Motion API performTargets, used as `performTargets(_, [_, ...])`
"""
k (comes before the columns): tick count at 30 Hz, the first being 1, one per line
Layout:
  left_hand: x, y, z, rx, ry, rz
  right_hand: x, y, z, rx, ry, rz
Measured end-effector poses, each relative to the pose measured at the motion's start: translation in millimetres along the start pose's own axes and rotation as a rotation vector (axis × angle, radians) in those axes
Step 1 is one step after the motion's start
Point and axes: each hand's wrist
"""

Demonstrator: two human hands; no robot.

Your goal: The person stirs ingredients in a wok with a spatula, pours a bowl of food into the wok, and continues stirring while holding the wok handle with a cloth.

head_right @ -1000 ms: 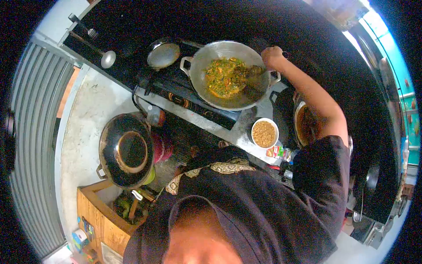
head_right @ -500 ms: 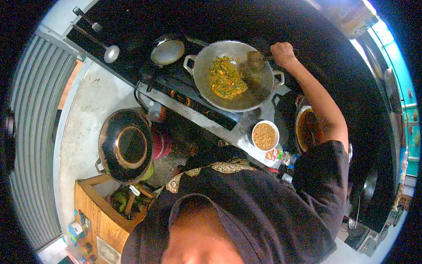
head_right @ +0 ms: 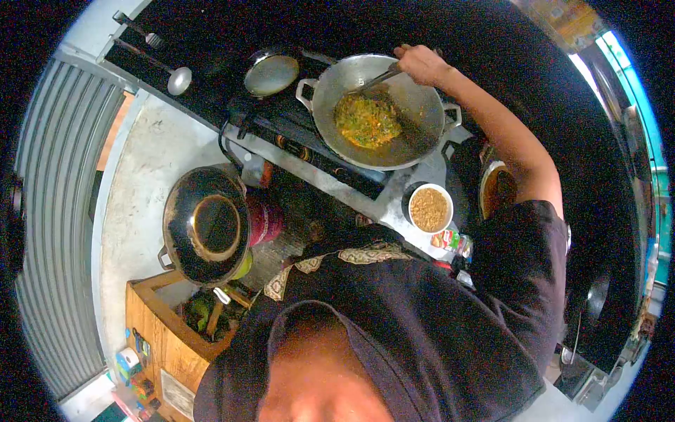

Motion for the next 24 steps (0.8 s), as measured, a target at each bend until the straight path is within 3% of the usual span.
performTargets(2, [5.3, 11.9, -9.0, -0.038, 0.004, 0.036, 13.2, 30.9, 10.7, -0.017, 0.035, -0.054])
performTargets(5, [2.5, 6.6, -10.7, -0.047, 0.09, 0.054, 25.1, 49.2, -3.1, -0.041, -0.145, 0.106])
performTargets(8, [-15.4, -7.2, 5.8, -0.097, 0.024, 0.115, 23.1, 70.3, -7.6, 0.174, -0.253, 0.291])
performTargets(9, [-19.5, -7.4, 6.8, -0.11, 0.007, 0.106, 22.7, 73.4, -5.5, 0.202, -0.309, 0.233])
performTargets(15, [-23.8, -2.4, 1.8, -0.052, 0.009, 0.026, 18.2, 67.2, -22.3, 0.248, -0.442, 0.459])
performTargets(17, [-21.6, -0.4, 6.0, 0.0, -0.056, 0.018, 19.7, 79.7, -16.8, 0.1, -0.563, 0.657])
performTargets(19, [-18.6, 1.9, -1.8, -0.1, 0.024, 0.034, 21.7, 87.0, -10.9, -0.067, -0.684, 0.87])
performTargets(21, [-4.0, 15.5, -12.2, -0.13, 0.042, 0.015, 36.3, 5.0, -70.8, -0.452, -0.872, 1.248])
performTargets(22, [9.2, 28.3, -19.2, -0.114, 0.013, -0.012, 53.3, -78.2, -111.0, -0.646, -1.012, 1.45])
performTargets(24, [21.4, 32.6, -19.9, -0.061, -0.007, -0.03, 73.6, -33.3, -44.5, -0.81, -0.913, 1.122])
Point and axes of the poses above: each hand's wrist, its own x-axis away from the middle knuckle, its own y-axis out of the back of the hand, z = x × y, and after that the axes turned 12 degrees about -x, right-handed
